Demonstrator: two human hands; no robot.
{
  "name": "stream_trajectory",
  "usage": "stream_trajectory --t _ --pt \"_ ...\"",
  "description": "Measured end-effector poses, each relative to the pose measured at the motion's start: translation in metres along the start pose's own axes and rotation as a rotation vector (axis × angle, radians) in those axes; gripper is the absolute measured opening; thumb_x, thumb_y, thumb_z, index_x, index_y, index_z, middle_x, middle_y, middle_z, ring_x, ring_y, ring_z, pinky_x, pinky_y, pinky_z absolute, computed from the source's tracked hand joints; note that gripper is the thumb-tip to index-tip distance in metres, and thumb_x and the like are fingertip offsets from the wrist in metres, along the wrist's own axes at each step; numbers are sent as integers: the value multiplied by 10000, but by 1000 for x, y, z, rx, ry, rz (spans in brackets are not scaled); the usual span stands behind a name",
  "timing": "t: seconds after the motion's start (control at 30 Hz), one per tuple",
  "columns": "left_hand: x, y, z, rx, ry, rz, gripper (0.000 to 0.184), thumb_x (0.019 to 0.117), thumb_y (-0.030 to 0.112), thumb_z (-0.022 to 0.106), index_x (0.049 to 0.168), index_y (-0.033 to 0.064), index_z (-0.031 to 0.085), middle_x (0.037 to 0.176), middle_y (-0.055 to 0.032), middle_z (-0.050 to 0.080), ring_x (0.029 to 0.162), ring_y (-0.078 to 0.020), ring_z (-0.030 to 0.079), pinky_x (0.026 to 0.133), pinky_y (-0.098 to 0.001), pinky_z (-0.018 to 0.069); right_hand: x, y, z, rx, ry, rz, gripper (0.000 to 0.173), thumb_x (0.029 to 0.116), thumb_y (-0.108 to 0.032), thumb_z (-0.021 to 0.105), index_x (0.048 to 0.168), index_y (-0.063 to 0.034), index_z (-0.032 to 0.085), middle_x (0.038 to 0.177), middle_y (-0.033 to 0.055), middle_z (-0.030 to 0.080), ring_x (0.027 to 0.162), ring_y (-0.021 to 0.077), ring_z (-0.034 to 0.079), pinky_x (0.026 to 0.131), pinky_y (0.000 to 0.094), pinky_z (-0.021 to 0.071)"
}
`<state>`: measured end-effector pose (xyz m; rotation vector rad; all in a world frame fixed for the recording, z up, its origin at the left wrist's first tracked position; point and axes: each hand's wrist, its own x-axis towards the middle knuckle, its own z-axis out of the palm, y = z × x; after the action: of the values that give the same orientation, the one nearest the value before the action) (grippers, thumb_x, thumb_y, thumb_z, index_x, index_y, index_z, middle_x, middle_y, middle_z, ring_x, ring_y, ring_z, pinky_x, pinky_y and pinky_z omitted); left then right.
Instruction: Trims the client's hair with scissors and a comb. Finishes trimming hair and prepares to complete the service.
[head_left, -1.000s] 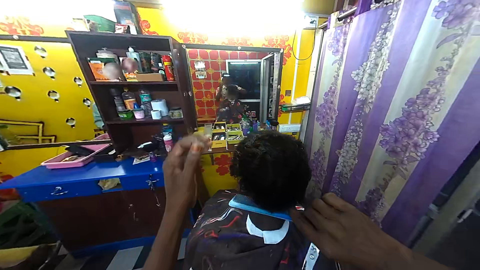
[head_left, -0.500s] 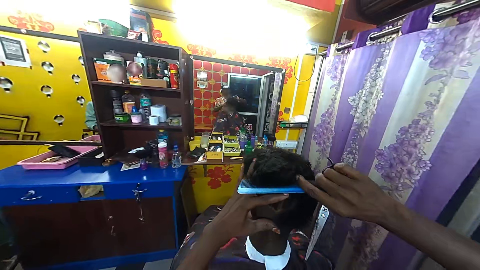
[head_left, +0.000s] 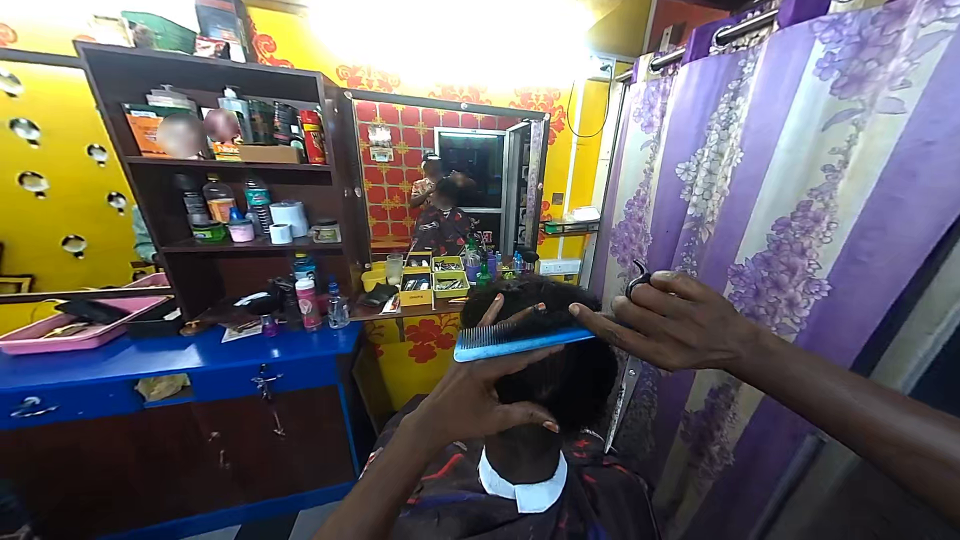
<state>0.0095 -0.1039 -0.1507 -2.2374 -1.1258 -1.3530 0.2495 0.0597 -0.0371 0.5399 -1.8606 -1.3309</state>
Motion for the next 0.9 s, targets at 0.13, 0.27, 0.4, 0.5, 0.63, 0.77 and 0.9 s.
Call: stream_trajectory --t 0.13,0.27,0.4,0.5,0.63,0.77,0.9 --pt "4 12 -9 -142 -14 -75 577 853 447 803 1340 161 686 1333 65 686 1326 -45 556 1272 -428 280 5 0 -5 -11 18 5 361 1038 -57 462 1345 -101 647 741 45 536 670 207 482 678 340 408" --pt "5 20 -13 -186 -12 -93 547 890 444 767 1337 141 679 1330 55 687 1327 -62 558 1258 -414 314 12 3 -13 12 12 24 366 1036 -51 451 1344 -93 643 731 47 525 661 213 475 657 345 393" --pt "6 24 -12 -151 25 -84 547 935 553 661 1326 171 685 1331 60 677 1312 -78 559 1205 -419 374 16 2 -23 179 -29 231 321 1048 -137 473 1291 -145 682 726 39 573 644 217 521 674 392 409" --pt "5 24 -11 -187 51 -61 645 957 659 537 1322 148 682 1367 48 663 1389 -108 507 1289 -515 179 28 -4 -32 534 24 564 285 1038 -346 553 1082 -173 775 771 -42 700 664 83 574 676 303 422" --pt "0 31 -2 -282 138 -107 727 933 765 439 1292 191 704 1337 50 685 1390 -139 512 1275 -491 219 40 -22 -49 1049 -290 449 299 1035 -423 546 981 -200 737 706 -98 634 630 9 575 589 232 471" --pt "4 40 1 -303 174 -165 460 1067 477 456 1184 145 752 1292 0 714 1417 -211 498 1295 -528 110 46 -30 -50 926 -391 340 357 1036 -450 490 932 -185 704 674 -57 608 622 99 597 582 313 477" --pt "4 42 -7 -293 131 -205 368 1077 313 448 1160 128 754 1283 1 717 1398 -194 516 1297 -500 124 51 22 -53 674 -697 722 516 1013 -620 457 829 -193 682 591 -35 543 542 151 570 491 395 443"
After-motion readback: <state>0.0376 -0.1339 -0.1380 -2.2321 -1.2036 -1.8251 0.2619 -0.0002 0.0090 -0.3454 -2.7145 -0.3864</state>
